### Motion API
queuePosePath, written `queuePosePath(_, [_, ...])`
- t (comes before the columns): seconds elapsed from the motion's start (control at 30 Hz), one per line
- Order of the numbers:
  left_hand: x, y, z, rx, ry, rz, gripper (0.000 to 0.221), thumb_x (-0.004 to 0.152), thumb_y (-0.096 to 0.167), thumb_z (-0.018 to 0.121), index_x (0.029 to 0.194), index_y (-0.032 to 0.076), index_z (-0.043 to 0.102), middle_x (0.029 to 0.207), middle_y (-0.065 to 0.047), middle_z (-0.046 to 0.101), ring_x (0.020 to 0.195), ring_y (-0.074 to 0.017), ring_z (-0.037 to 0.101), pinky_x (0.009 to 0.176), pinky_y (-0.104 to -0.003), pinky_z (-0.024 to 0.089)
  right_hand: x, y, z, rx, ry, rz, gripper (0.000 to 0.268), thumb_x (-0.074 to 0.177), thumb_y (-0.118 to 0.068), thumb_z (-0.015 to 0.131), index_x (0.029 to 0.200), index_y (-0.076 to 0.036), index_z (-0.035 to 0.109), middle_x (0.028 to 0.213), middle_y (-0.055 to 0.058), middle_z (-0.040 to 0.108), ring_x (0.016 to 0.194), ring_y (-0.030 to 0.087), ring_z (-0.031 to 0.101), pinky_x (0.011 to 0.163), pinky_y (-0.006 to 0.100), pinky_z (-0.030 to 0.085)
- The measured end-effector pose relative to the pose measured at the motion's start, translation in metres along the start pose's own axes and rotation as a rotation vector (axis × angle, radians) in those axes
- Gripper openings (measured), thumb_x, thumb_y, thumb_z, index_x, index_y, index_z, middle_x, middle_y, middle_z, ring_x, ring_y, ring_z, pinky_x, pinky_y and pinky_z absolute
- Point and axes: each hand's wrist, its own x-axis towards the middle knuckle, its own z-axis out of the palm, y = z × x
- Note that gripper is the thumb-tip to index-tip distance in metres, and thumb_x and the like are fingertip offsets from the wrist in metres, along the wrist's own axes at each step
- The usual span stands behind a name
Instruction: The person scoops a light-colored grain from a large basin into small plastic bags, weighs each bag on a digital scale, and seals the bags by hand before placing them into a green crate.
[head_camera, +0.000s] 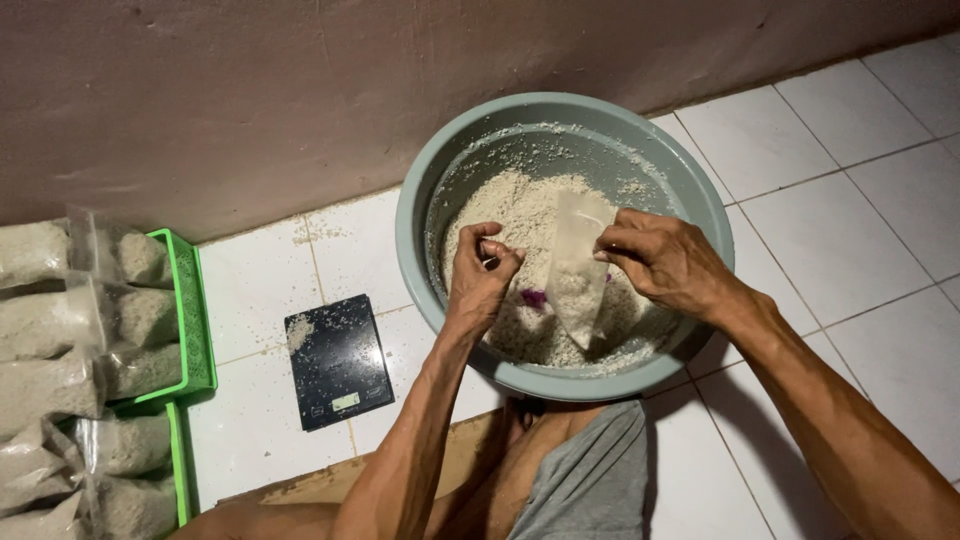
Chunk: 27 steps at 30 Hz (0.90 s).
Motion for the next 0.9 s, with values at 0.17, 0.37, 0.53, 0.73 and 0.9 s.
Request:
queuePosePath(0.17, [-0.015,0.037,0.007,-0.061,0.025,0.112,0.05,0.084,0.003,0.061,0.131,-0.006,0.045,0.073,-0.011,0.058,0.117,-0.036,0.06,0.106,-0.051,0.043,-0.004,0.017,0.011,-0.072,-0.018,0.007,0.013,0.097,-0.027,0.06,0.086,-0.02,0.061,0.074,0.003,0.05,0.07,0.032,0.06,0.062,0.038,0.048])
queuePosePath(0.37, [-0.031,0.056,0.016,0.09,-0.11,-0.05,0.097,0.079,0.032,0.079,0.15,0.002,0.02,0.136,-0.029,0.049,0.133,-0.0492,0.041,0.107,-0.06,0.043,0.0,0.015,0.007,-0.022,0.018,0.032,0.014,0.094,-0.027,0.065,0.084,-0.017,0.062,0.075,0.005,0.057,0.075,0.032,0.065,0.065,0.04,0.05])
queuePosePath(0.53, [-0.042,0.037,0.028,0.212,-0.227,0.014,0.114,0.068,0.029,0.086,0.149,-0.008,0.015,0.146,-0.037,0.028,0.139,-0.0557,0.023,0.113,-0.063,0.03,0.003,-0.018,-0.009,0.021,0.157,0.012,0.01,0.092,-0.018,0.067,0.083,-0.016,0.068,0.073,0.006,0.062,0.07,0.03,0.064,0.062,0.037,0.05])
queuePosePath(0.73, [-0.044,0.015,0.053,0.235,-0.105,0.074,0.105,0.061,0.033,0.087,0.145,0.008,0.029,0.134,-0.027,0.044,0.13,-0.0526,0.041,0.106,-0.063,0.035,-0.002,-0.036,-0.008,0.093,0.28,-0.059,0.007,0.09,-0.012,0.071,0.085,-0.015,0.073,0.066,0.004,0.06,0.06,0.023,0.061,0.057,0.032,0.049])
queuePosePath(0.9, [-0.037,-0.002,0.049,0.237,0.06,0.211,0.071,0.064,0.018,0.083,0.127,0.014,0.052,0.119,-0.02,0.056,0.117,-0.0461,0.057,0.094,-0.058,0.048,-0.012,-0.044,-0.007,0.155,0.369,-0.128,0.007,0.089,-0.005,0.071,0.085,-0.01,0.073,0.064,0.006,0.059,0.056,0.023,0.058,0.054,0.03,0.047])
